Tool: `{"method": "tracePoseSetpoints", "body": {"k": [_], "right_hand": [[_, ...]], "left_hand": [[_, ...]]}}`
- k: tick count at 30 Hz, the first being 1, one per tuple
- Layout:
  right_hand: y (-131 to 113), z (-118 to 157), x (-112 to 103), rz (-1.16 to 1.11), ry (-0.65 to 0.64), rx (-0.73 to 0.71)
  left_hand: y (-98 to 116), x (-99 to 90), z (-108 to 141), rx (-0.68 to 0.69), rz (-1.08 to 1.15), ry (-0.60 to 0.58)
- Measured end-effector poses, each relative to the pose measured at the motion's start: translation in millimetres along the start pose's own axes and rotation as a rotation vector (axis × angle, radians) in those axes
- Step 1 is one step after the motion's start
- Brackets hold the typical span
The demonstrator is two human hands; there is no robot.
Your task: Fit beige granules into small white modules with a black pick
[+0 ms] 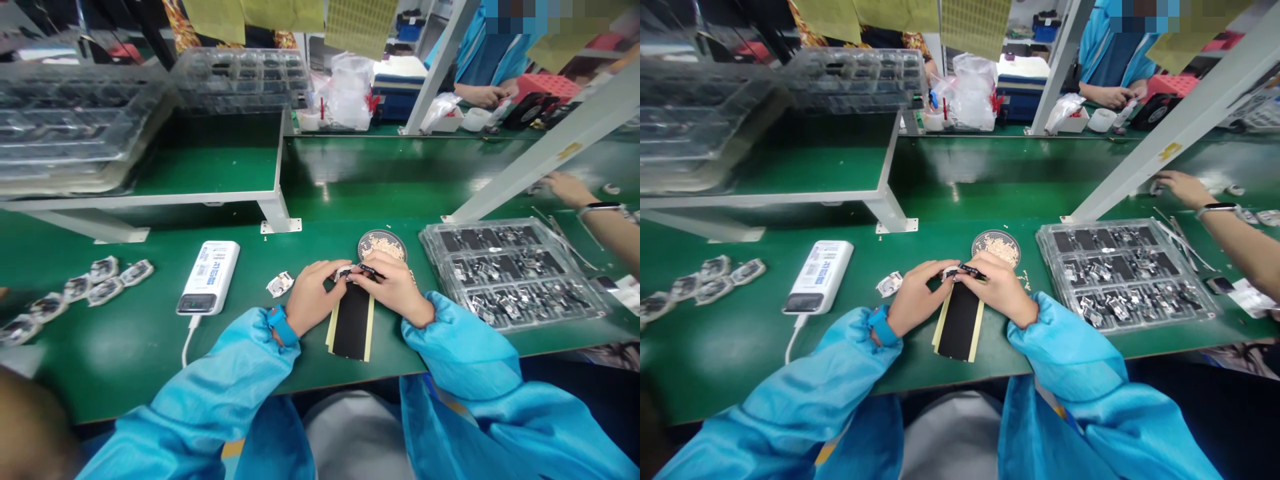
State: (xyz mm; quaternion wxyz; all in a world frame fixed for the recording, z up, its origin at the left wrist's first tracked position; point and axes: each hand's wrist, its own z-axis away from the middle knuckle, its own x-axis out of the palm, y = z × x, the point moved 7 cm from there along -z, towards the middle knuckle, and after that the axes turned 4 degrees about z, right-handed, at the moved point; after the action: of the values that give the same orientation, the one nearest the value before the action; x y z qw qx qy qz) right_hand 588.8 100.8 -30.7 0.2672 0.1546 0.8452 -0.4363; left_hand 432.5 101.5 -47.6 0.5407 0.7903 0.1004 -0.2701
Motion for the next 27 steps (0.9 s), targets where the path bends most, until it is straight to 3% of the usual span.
{"method": "tracePoseSetpoints", "body": {"k": [6,14,16,19,23,27], "right_hand": [[-3,4,4,0.067,-0.061,-0.086],[-4,6,15,0.142,-0.167,-0.066],[-1,4,11,0.096,-0.156,-0.047],[16,1,-8,0.141,-0.035,0.044],[50,4,-30,0.395,0.046,0.245],[63,6,-31,0.413,0.062,0.268]], "left_hand": [[-4,-0.2,0,-0.043,-0.045,-0.006],[-5,0.1,0,-0.051,-0.078,-0.017],[-5,-0.4,1,-0.04,-0.07,-0.014],[-8,-3.9,-5,-0.072,-0.064,-0.006],[-16,-6.9,-49,-0.151,-0.189,-0.074],[-31,-16.5,-113,-0.25,-0.294,-0.072]]}}
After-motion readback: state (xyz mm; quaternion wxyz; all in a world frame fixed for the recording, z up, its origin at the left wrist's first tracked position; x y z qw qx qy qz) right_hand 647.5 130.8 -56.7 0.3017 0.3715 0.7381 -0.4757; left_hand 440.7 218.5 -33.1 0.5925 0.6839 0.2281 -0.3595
